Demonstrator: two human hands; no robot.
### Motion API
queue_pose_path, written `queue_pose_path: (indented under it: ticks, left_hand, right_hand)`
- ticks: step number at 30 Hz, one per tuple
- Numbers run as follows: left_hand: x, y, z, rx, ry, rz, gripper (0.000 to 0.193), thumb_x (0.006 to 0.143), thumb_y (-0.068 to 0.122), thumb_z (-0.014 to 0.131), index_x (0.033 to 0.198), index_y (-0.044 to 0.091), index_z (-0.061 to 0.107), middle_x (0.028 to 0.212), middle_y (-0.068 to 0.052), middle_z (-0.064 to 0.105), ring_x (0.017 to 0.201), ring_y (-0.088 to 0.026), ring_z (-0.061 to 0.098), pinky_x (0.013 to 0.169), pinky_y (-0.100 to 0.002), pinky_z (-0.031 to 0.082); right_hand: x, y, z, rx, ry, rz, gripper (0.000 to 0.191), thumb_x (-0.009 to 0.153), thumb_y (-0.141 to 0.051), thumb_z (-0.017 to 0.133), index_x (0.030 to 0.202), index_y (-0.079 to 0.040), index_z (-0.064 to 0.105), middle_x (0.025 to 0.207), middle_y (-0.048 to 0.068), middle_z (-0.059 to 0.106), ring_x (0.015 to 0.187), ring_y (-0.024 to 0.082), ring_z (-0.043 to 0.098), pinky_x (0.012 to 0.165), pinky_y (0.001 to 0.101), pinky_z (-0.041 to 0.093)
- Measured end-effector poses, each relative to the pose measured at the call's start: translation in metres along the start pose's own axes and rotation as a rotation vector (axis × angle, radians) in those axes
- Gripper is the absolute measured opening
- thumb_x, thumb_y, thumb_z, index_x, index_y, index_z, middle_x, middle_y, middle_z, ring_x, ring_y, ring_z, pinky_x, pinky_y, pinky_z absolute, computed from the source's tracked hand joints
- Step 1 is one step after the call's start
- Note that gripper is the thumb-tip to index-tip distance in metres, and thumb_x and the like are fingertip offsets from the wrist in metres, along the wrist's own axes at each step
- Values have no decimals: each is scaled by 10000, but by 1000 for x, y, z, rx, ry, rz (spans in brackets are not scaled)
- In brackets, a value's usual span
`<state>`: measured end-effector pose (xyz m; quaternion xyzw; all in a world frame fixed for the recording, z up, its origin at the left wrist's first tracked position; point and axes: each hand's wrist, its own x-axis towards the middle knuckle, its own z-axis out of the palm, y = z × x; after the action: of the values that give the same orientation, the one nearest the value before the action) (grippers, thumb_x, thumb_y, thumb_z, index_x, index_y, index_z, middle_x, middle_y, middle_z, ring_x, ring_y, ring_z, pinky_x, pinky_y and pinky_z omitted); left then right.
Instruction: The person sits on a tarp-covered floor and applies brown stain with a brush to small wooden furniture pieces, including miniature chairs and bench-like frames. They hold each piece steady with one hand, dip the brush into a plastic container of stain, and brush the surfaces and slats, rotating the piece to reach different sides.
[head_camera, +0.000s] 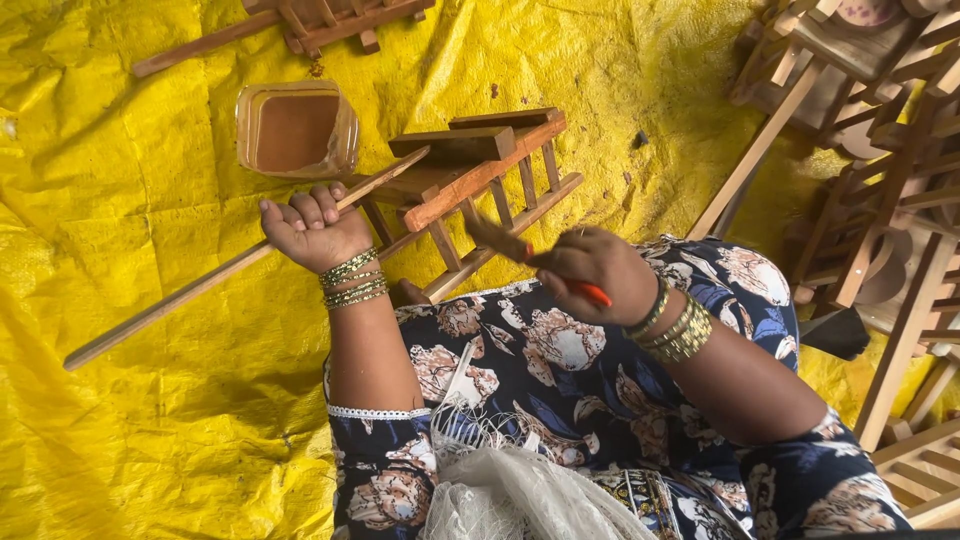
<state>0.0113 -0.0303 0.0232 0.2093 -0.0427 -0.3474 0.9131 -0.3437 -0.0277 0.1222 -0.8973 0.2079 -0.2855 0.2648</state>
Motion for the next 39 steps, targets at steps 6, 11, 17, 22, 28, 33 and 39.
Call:
queue_pose_path:
  ticks: [6, 11, 17, 22, 28, 33, 39]
  left_hand:
    - [-3, 0, 2, 35, -18, 8, 488, 1025, 352, 538, 604, 199, 346, 480, 33, 333, 455, -158, 365, 677, -423, 457]
    - [-2, 1, 3, 29, -59, -20, 491, 1011, 363, 538, 592, 189, 350, 468, 21, 339, 454, -171, 383, 684, -426, 462]
    - [-3, 3, -1, 37, -55, 5, 516, 1029, 365, 536, 573, 203, 357, 476, 21, 355, 466, -172, 398, 694, -421, 460]
    - [-1, 2, -1, 34, -102, -24, 509, 1027, 363, 533, 581, 193, 356, 476, 19, 357, 462, -174, 398, 696, -419, 462]
    - [-5, 2, -1, 55, -107, 13, 500, 1032, 356, 536, 593, 198, 357, 484, 23, 353, 462, -160, 395, 693, -422, 469]
    - [-1, 2, -1, 48, -95, -14, 504, 1026, 360, 539, 585, 197, 358, 477, 22, 361, 466, -172, 398, 699, -424, 472]
    - [-5, 3, -1, 45, -93, 4, 502, 1028, 356, 540, 587, 195, 362, 481, 24, 366, 471, -168, 401, 710, -427, 474]
  right_hand:
    - [-25, -10, -13, 147, 89, 261, 227, 995, -165, 562, 932, -20, 725, 620, 49, 661, 493, 142, 650, 445, 261, 513]
    - [-13, -17, 15, 129, 184, 242, 206, 999, -122, 586, 884, -8, 713, 604, 42, 650, 488, 147, 626, 457, 267, 490]
    - [-20, -18, 16, 324, 215, 253, 258, 1044, -147, 543, 887, -9, 694, 645, 45, 663, 537, 136, 659, 496, 262, 508]
    - [-18, -7, 7, 333, 236, 440, 326, 1047, -202, 508, 908, -11, 733, 631, 23, 696, 501, 125, 678, 450, 255, 529]
    - [-21, -9, -2, 156, 232, 406, 285, 1030, -178, 533, 969, 6, 741, 616, 46, 658, 524, 141, 667, 498, 284, 524]
    - [-20, -23, 14, 151, 183, 283, 251, 1010, -159, 590, 846, -2, 696, 605, 79, 632, 504, 179, 602, 495, 319, 486]
    - [-19, -26, 8, 330, 192, 152, 237, 1049, -144, 541, 944, 6, 692, 689, 63, 679, 555, 170, 663, 527, 295, 525]
